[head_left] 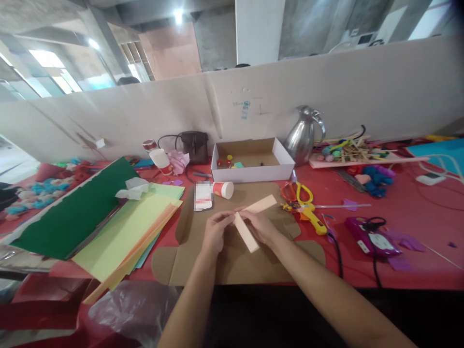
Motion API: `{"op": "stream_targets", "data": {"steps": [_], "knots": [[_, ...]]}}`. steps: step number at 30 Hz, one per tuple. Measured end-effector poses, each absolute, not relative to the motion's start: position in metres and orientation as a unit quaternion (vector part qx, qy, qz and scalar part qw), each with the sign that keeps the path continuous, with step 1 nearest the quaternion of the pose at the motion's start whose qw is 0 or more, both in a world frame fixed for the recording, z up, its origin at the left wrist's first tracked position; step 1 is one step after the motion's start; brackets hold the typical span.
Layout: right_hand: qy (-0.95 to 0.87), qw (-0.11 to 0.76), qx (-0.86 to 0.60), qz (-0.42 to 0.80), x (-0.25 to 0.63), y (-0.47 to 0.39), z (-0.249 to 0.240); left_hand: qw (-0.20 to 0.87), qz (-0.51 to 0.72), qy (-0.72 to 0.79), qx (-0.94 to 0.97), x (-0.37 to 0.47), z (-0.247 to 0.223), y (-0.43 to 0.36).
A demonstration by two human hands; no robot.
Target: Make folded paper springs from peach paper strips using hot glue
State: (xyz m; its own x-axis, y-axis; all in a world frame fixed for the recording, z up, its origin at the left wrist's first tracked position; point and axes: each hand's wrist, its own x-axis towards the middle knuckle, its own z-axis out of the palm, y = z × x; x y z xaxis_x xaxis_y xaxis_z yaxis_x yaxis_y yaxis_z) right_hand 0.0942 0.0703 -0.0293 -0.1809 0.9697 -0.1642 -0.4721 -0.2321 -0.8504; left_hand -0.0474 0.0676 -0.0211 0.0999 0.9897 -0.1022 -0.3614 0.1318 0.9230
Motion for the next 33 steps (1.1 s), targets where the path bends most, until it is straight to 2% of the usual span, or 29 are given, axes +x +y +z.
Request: {"op": "stream_targets", "data": {"steps": [11, 19, 26, 33], "knots": [[-0.309, 0.531, -0.373, 0.695, 0.095, 0.067, -0.022, 0.600, 0.562, 0.406, 0.398, -0.048, -0.023, 0.067], [-0.390, 0.497, -0.415, 0.654, 0.109, 0.067, -0.015, 0.616, 0.478, 0.417, 0.467, -0.046, -0.020, 0.067], [-0.403, 0.552, -0.347, 0.642, 0.105, 0.070, -0.016, 0.596, 0.599, 0.380, 0.377, -0.040, -0.022, 0.068], [-0.442, 0.586, -0.372, 0.568, 0.090, 0.063, -0.022, 0.579, 0.615, 0.352, 0.403, -0.040, -0.027, 0.065]]}}
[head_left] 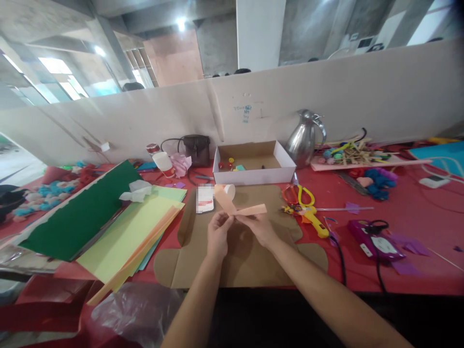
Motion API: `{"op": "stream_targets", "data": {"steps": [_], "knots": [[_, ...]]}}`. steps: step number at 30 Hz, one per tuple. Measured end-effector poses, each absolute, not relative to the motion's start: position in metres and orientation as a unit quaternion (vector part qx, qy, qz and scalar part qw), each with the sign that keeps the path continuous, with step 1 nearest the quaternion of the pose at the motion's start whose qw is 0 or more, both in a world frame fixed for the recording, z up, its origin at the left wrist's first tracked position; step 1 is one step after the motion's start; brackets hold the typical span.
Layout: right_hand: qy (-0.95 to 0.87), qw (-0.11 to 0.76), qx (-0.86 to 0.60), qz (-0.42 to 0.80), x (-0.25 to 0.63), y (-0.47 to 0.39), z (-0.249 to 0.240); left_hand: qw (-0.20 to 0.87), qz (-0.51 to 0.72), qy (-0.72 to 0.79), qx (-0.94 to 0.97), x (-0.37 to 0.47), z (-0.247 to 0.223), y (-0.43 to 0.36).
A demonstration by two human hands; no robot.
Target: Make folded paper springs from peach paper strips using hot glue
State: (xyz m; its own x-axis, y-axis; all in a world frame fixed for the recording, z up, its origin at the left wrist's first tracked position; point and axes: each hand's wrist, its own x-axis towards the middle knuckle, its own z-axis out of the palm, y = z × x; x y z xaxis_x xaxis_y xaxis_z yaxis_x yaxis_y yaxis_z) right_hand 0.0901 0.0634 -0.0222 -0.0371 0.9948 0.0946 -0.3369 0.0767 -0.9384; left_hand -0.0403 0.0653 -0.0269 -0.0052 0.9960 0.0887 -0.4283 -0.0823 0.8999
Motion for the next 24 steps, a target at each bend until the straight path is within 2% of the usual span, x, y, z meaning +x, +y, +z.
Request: {"op": "stream_targets", "data": {"steps": [3, 7, 12, 17, 24], "knots": [[-0.440, 0.584, -0.390, 0.559, 0.089, 0.063, -0.023, 0.569, 0.617, 0.351, 0.416, -0.040, -0.028, 0.063], [-0.490, 0.600, -0.401, 0.489, 0.093, 0.064, -0.022, 0.565, 0.598, 0.360, 0.441, -0.040, -0.027, 0.062], [-0.567, 0.591, -0.404, 0.407, 0.097, 0.060, -0.020, 0.500, 0.620, 0.394, 0.458, -0.043, -0.031, 0.064], [-0.603, 0.594, -0.367, 0.386, 0.095, 0.055, -0.020, 0.474, 0.667, 0.393, 0.420, -0.045, -0.034, 0.066], [-0.606, 0.590, -0.365, 0.389, 0.096, 0.052, -0.015, 0.500, 0.665, 0.352, 0.428, -0.043, -0.035, 0.066]]}}
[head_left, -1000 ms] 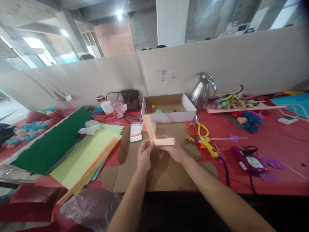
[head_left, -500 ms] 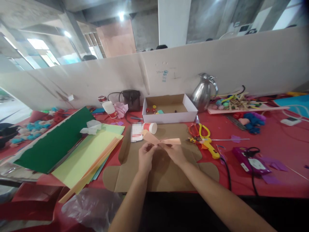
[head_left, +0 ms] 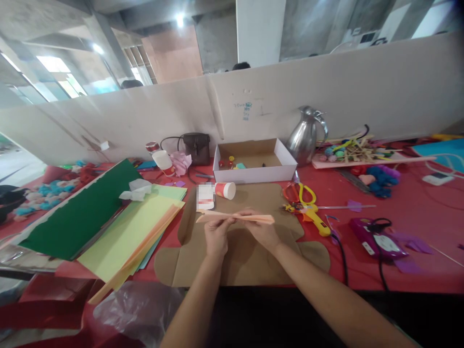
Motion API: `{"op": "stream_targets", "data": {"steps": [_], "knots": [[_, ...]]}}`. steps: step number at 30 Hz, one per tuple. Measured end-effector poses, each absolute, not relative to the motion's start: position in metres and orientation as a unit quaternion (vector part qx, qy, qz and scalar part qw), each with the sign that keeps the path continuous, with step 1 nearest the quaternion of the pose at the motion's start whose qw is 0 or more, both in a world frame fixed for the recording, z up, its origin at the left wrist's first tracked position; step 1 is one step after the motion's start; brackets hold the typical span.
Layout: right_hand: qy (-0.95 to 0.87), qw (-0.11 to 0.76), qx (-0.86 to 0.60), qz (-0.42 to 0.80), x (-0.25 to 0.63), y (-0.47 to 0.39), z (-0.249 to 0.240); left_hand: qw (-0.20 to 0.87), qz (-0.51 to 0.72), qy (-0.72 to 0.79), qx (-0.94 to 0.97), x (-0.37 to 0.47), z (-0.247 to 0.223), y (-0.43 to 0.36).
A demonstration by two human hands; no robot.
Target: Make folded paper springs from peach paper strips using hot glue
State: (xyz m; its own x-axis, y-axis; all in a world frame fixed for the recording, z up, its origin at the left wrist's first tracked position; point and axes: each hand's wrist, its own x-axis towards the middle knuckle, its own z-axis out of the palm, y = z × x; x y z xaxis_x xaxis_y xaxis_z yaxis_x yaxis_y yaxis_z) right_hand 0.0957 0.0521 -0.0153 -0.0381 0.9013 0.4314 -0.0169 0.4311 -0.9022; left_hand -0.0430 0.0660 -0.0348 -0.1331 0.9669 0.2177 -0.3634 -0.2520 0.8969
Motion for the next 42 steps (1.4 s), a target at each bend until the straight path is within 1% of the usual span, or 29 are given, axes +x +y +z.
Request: {"op": "stream_targets", "data": {"steps": [2, 6, 15, 18, 24, 28, 35, 39, 42], "knots": [[-0.582, 0.586, -0.388, 0.410, 0.095, 0.054, -0.016, 0.512, 0.660, 0.354, 0.422, -0.042, -0.035, 0.066], [-0.509, 0.581, -0.391, 0.501, 0.092, 0.060, -0.020, 0.518, 0.640, 0.389, 0.413, -0.041, -0.031, 0.067], [-0.399, 0.586, -0.380, 0.594, 0.092, 0.067, -0.026, 0.602, 0.579, 0.363, 0.414, -0.046, -0.026, 0.070], [-0.389, 0.580, -0.389, 0.601, 0.093, 0.069, -0.029, 0.622, 0.558, 0.356, 0.418, -0.049, -0.027, 0.071], [-0.437, 0.567, -0.413, 0.563, 0.098, 0.071, -0.033, 0.643, 0.516, 0.348, 0.447, -0.052, -0.021, 0.071], [-0.455, 0.566, -0.406, 0.555, 0.100, 0.071, -0.031, 0.644, 0.512, 0.352, 0.447, -0.052, -0.020, 0.070], [-0.364, 0.569, -0.362, 0.642, 0.098, 0.075, -0.031, 0.632, 0.550, 0.380, 0.391, -0.050, -0.024, 0.072], [-0.338, 0.567, -0.364, 0.657, 0.098, 0.072, -0.027, 0.635, 0.538, 0.378, 0.406, -0.048, -0.022, 0.069], [-0.328, 0.543, -0.387, 0.669, 0.098, 0.067, -0.020, 0.617, 0.539, 0.368, 0.439, -0.048, -0.023, 0.067]]}}
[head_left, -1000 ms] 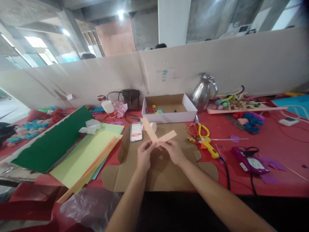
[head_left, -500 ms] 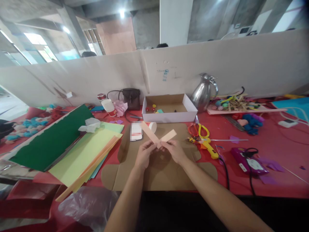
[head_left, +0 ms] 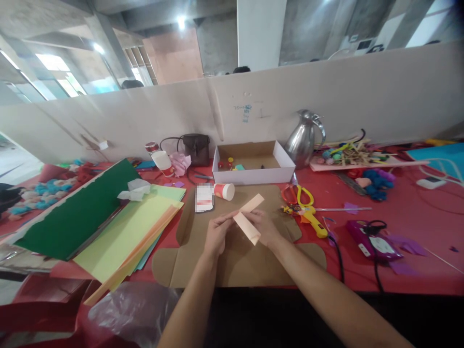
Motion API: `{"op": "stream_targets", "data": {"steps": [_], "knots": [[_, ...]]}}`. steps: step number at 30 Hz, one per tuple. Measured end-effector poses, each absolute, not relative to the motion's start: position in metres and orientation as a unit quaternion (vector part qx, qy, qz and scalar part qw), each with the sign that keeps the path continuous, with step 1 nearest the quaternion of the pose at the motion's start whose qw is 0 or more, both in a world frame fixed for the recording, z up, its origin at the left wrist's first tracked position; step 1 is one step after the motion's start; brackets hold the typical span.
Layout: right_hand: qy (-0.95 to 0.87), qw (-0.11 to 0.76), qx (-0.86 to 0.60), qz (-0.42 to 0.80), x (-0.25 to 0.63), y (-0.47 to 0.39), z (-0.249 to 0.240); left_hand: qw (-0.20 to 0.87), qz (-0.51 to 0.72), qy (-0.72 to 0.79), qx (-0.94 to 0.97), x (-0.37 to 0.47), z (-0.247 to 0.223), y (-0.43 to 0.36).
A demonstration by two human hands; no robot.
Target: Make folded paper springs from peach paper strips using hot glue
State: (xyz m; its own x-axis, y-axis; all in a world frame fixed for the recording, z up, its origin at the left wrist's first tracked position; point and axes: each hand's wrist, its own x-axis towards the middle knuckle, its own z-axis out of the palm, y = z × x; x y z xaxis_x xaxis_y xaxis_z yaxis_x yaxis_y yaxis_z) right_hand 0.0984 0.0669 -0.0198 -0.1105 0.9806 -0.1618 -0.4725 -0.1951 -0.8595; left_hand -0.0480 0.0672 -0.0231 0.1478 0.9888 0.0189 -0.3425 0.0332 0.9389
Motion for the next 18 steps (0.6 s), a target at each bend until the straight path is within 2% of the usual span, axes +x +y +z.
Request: {"op": "stream_targets", "data": {"steps": [10, 18], "knots": [[-0.330, 0.534, -0.396, 0.670, 0.0985, 0.0648, -0.0164, 0.530, 0.542, 0.413, 0.504, -0.0474, -0.0291, 0.0659], [-0.468, 0.503, -0.296, 0.664, 0.0964, 0.0593, -0.0135, 0.567, 0.623, 0.384, 0.378, -0.0458, -0.0319, 0.0725]]}}
